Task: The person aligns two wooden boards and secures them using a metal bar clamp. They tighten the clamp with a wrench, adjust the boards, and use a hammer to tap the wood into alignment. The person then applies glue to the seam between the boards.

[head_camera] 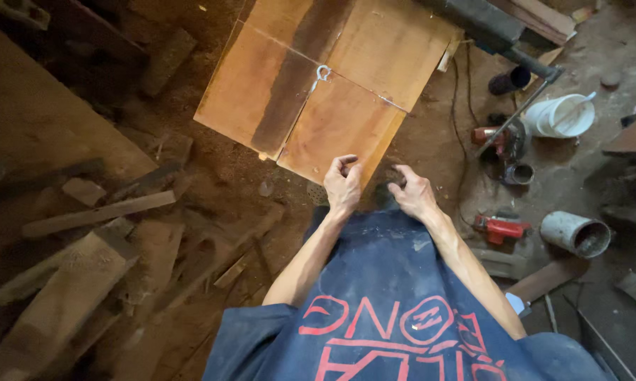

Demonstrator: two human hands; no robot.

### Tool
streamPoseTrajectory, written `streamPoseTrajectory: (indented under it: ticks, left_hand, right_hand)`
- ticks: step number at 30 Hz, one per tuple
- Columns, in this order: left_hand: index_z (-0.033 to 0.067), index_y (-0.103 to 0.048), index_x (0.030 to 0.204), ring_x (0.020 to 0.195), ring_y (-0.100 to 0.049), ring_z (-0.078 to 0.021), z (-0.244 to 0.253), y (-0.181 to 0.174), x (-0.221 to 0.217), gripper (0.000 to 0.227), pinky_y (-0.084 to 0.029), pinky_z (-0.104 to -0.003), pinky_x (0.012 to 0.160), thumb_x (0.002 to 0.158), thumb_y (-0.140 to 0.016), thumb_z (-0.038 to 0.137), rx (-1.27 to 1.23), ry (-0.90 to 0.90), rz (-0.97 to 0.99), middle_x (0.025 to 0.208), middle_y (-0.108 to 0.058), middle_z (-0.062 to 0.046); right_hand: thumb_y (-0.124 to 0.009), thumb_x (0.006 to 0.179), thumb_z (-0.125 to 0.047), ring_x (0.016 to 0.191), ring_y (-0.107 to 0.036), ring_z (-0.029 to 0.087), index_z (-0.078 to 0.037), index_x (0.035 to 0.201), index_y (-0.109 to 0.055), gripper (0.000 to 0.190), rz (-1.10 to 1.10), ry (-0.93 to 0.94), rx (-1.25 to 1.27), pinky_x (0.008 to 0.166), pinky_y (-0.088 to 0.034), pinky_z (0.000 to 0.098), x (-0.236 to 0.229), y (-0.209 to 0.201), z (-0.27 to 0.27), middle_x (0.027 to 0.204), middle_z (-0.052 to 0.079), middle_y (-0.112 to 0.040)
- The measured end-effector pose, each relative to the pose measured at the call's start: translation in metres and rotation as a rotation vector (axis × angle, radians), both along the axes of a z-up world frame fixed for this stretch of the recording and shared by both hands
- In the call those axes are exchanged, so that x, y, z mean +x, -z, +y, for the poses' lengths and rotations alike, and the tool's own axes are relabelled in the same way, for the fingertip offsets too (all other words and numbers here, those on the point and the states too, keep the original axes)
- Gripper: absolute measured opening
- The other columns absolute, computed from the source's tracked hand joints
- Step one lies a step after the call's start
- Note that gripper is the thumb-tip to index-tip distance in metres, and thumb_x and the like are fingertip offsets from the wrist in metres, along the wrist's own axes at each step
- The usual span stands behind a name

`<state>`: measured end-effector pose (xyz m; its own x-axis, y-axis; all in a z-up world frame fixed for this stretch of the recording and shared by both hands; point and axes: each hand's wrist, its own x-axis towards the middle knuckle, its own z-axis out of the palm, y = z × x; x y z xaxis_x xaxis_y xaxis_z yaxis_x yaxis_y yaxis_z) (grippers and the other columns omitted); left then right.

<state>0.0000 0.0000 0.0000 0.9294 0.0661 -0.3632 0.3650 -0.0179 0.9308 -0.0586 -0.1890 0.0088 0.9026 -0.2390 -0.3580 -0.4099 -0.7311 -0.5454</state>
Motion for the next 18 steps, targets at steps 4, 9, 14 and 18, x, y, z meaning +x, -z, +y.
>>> streamPoseTrajectory:
  ticks: [4,9,14,18]
  left_hand:
    - [0.0044,-0.073,0.107,0.058,-0.048,-0.0055,-0.026,-0.009,0.004,0.024,-0.042,-0.026,0.054,0.085,-0.07,0.015,0.009,-0.037,0.019,0.065,-0.054,0.004]
    - [0.0044,-0.072,0.105,0.061,-0.05,-0.0051,-0.091,-0.018,0.002,0.022,-0.043,-0.025,0.056,0.085,-0.07,0.014,-0.003,-0.05,0.009,0.068,-0.057,0.005]
    - [0.0061,-0.075,0.106,0.065,-0.052,-0.0062,-0.165,-0.02,-0.008,0.027,-0.048,-0.024,0.062,0.085,-0.076,0.022,0.131,0.007,0.034,0.07,-0.059,0.003]
    - [0.0058,-0.076,0.108,0.069,-0.056,-0.0075,-0.207,-0.02,-0.005,0.034,-0.051,-0.026,0.065,0.086,-0.077,0.032,0.127,-0.007,0.08,0.076,-0.065,0.002]
  right_hand:
    - [-0.076,0.087,-0.026,0.084,-0.074,0.035,-0.011,0.135,-0.062,0.052,-0.012,-0.045,0.021,0.076,-0.058,0.0431,0.011,0.004,-0.026,0.09,0.02,-0.074]
    - [-0.073,0.089,-0.025,0.083,-0.076,0.029,-0.011,0.133,-0.064,0.047,-0.072,-0.054,0.124,0.076,-0.059,0.0398,0.018,-0.013,-0.09,0.093,0.015,-0.077]
    - [-0.073,0.09,-0.021,0.08,-0.075,0.019,-0.006,0.131,-0.065,0.045,-0.104,0.077,0.288,0.072,-0.059,0.033,0.029,-0.045,-0.168,0.09,0.012,-0.077]
    - [-0.072,0.092,-0.017,0.075,-0.07,0.015,0.0,0.129,-0.066,0.042,-0.175,0.17,0.468,0.069,-0.057,0.0296,0.038,-0.057,-0.221,0.088,0.01,-0.075]
